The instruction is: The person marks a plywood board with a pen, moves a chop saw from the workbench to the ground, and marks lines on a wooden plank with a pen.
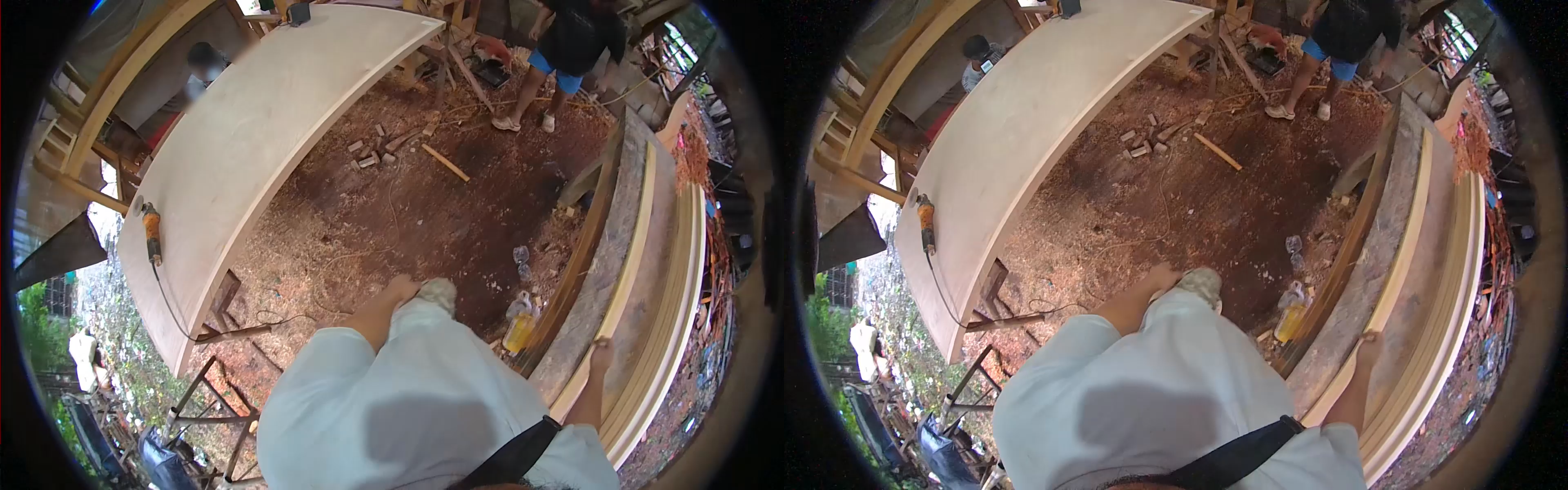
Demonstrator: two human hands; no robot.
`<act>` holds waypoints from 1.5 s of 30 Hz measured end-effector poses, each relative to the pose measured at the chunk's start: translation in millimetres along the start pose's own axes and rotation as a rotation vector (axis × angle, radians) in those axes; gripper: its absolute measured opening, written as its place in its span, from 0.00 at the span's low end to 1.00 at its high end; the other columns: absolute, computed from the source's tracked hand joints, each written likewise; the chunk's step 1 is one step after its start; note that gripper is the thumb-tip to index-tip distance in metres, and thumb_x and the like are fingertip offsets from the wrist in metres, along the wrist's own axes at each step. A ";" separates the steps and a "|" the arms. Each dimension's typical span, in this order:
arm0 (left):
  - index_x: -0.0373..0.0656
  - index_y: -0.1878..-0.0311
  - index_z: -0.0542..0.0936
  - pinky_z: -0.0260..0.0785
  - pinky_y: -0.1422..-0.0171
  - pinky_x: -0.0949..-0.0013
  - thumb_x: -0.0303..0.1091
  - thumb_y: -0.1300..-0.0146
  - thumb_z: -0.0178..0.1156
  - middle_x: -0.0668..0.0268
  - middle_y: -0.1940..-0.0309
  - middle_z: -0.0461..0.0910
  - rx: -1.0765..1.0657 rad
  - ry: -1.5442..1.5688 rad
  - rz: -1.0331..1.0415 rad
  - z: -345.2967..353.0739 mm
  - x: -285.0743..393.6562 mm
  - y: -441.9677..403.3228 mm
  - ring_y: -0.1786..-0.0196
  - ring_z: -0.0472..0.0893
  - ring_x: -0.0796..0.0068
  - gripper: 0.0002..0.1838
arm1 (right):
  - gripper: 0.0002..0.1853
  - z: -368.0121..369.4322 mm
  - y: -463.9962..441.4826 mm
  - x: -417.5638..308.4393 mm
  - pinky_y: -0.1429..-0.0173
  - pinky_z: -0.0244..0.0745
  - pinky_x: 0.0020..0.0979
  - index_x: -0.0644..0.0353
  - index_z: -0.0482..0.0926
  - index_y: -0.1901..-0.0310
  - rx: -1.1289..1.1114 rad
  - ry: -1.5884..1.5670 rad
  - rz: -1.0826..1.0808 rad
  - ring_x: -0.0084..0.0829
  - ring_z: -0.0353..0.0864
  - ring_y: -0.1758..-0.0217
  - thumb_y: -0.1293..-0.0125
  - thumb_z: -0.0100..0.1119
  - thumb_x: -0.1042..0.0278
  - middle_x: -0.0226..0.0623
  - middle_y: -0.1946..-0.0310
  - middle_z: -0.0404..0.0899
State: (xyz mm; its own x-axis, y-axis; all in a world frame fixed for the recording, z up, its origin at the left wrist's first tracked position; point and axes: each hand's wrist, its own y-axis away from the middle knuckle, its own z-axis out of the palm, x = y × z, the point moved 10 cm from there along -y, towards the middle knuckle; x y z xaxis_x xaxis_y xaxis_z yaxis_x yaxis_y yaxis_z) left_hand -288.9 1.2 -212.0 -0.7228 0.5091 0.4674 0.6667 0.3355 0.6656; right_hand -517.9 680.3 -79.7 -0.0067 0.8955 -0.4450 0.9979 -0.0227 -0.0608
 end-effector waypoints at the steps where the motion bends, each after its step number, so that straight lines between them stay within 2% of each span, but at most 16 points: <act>1: 0.26 0.45 0.79 0.65 0.30 0.54 0.54 0.43 0.55 0.36 0.42 0.75 -0.007 -0.009 -0.013 6.7 7.2 10.3 0.34 0.73 0.42 0.36 | 0.11 -4.8 -0.4 -7.3 0.52 0.76 0.43 0.62 0.80 0.57 -0.015 -0.003 0.009 0.47 0.83 0.56 0.31 0.53 0.65 0.50 0.63 0.83; 3: 0.28 0.45 0.80 0.65 0.30 0.54 0.59 0.41 0.55 0.37 0.43 0.76 0.053 0.093 0.065 2.5 33.4 20.5 0.34 0.73 0.42 0.38 | 0.18 -34.6 14.9 -7.0 0.43 0.73 0.46 0.62 0.77 0.46 0.156 0.113 0.442 0.55 0.81 0.51 0.31 0.56 0.59 0.54 0.57 0.82; 6: 0.32 0.43 0.80 0.66 0.30 0.54 0.62 0.40 0.54 0.39 0.41 0.76 -0.076 -0.171 0.129 16.8 36.2 28.0 0.34 0.73 0.44 0.38 | 0.27 29.4 22.0 66.9 0.39 0.71 0.48 0.63 0.71 0.37 0.111 0.221 0.449 0.56 0.77 0.43 0.32 0.58 0.55 0.54 0.47 0.79; 9: 0.34 0.46 0.82 0.71 0.36 0.53 0.56 0.40 0.58 0.39 0.44 0.78 -0.094 -0.083 0.188 24.3 -8.5 7.5 0.38 0.76 0.43 0.32 | 0.30 6.8 58.7 -5.4 0.33 0.67 0.49 0.65 0.68 0.35 0.245 0.331 0.436 0.56 0.71 0.36 0.33 0.59 0.54 0.55 0.40 0.73; 10: 0.36 0.47 0.82 0.71 0.37 0.52 0.55 0.40 0.58 0.40 0.44 0.78 -0.234 -0.358 0.140 29.9 -19.2 16.9 0.39 0.77 0.44 0.31 | 0.32 1.8 61.8 -16.7 0.31 0.63 0.50 0.63 0.68 0.34 0.272 0.266 0.404 0.54 0.66 0.31 0.32 0.59 0.51 0.54 0.36 0.69; 12: 0.38 0.44 0.81 0.73 0.40 0.50 0.52 0.40 0.58 0.42 0.47 0.80 -0.182 -0.533 -0.111 13.5 -70.9 22.3 0.42 0.80 0.48 0.29 | 0.32 13.1 63.6 -10.1 0.31 0.64 0.51 0.62 0.67 0.33 0.228 0.331 0.486 0.54 0.67 0.32 0.32 0.58 0.51 0.53 0.36 0.70; 14: 0.40 0.41 0.79 0.73 0.40 0.51 0.52 0.39 0.58 0.42 0.47 0.80 -0.198 -0.680 -0.010 10.3 -89.1 13.1 0.41 0.80 0.49 0.30 | 0.31 5.5 65.5 -19.2 0.32 0.65 0.51 0.60 0.66 0.32 0.243 0.428 0.564 0.53 0.70 0.34 0.30 0.54 0.50 0.51 0.37 0.72; 19: 0.36 0.40 0.78 0.67 0.30 0.57 0.47 0.35 0.54 0.43 0.40 0.76 -0.347 -0.754 0.068 18.0 -83.9 19.4 0.35 0.74 0.44 0.27 | 0.26 14.7 60.1 -6.0 0.37 0.69 0.49 0.62 0.72 0.39 0.297 0.410 0.450 0.52 0.73 0.38 0.32 0.58 0.52 0.51 0.44 0.76; 22: 0.35 0.45 0.81 0.69 0.33 0.56 0.49 0.36 0.57 0.38 0.44 0.77 0.002 -0.329 0.019 16.6 -68.7 29.7 0.38 0.77 0.44 0.27 | 0.25 22.2 60.8 3.8 0.39 0.70 0.49 0.61 0.73 0.41 0.452 0.456 0.337 0.53 0.76 0.42 0.35 0.62 0.57 0.52 0.47 0.77; 23: 0.34 0.45 0.81 0.69 0.34 0.56 0.50 0.36 0.57 0.38 0.44 0.78 0.017 -0.267 0.022 19.2 -67.2 26.9 0.38 0.77 0.44 0.28 | 0.28 25.3 56.5 16.7 0.33 0.64 0.51 0.63 0.71 0.37 0.269 0.365 0.463 0.53 0.69 0.34 0.33 0.60 0.54 0.50 0.42 0.75; 26: 0.33 0.47 0.82 0.69 0.34 0.56 0.51 0.37 0.58 0.38 0.46 0.78 -0.067 -0.250 0.012 35.5 -55.2 12.5 0.38 0.77 0.44 0.28 | 0.25 -10.9 73.3 4.4 0.34 0.66 0.50 0.61 0.72 0.40 0.165 0.224 0.570 0.52 0.70 0.35 0.36 0.64 0.60 0.50 0.42 0.75; 28: 0.33 0.47 0.82 0.69 0.34 0.56 0.52 0.37 0.58 0.38 0.47 0.79 -0.136 -0.281 0.015 42.4 -41.6 -3.6 0.39 0.78 0.45 0.29 | 0.25 -24.7 78.6 -15.7 0.37 0.70 0.47 0.60 0.73 0.41 0.064 0.012 0.404 0.51 0.73 0.38 0.38 0.66 0.64 0.52 0.44 0.76; 35: 0.30 0.48 0.82 0.68 0.34 0.55 0.55 0.37 0.58 0.38 0.48 0.80 -0.197 -0.167 0.109 21.5 43.9 7.3 0.39 0.78 0.44 0.32 | 0.23 -8.0 142.5 25.0 0.40 0.72 0.46 0.61 0.75 0.43 0.108 -0.129 0.360 0.54 0.75 0.41 0.40 0.67 0.67 0.54 0.47 0.79; 37: 0.30 0.47 0.81 0.68 0.34 0.54 0.56 0.36 0.57 0.38 0.47 0.80 -0.204 -0.063 0.177 26.3 54.0 1.9 0.38 0.77 0.43 0.33 | 0.23 -17.6 141.4 11.5 0.37 0.71 0.45 0.60 0.75 0.43 0.217 -0.062 0.288 0.55 0.73 0.38 0.39 0.67 0.68 0.56 0.43 0.77; 42: 0.42 0.37 0.77 0.67 0.32 0.50 0.53 0.31 0.50 0.43 0.42 0.77 -0.011 -0.120 0.079 37.0 11.1 -9.0 0.37 0.75 0.43 0.28 | 0.25 -9.1 110.7 7.3 0.31 0.66 0.45 0.60 0.73 0.39 0.225 -0.029 0.308 0.56 0.69 0.32 0.38 0.66 0.67 0.58 0.36 0.71; 45: 0.41 0.39 0.78 0.68 0.34 0.47 0.48 0.31 0.48 0.43 0.44 0.79 -0.195 -0.431 0.112 51.6 13.5 32.6 0.38 0.77 0.45 0.25 | 0.29 1.4 81.4 9.7 0.28 0.61 0.47 0.60 0.69 0.34 0.241 -0.035 0.326 0.56 0.63 0.28 0.36 0.64 0.64 0.57 0.31 0.65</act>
State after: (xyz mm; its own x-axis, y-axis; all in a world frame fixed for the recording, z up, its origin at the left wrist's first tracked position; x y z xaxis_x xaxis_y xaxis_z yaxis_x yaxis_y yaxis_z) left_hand -267.6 59.9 -214.1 -0.4799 0.8295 0.2856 0.6595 0.1265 0.7409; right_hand -436.8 686.5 -90.1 0.3009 0.8086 -0.5055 0.9045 -0.4100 -0.1175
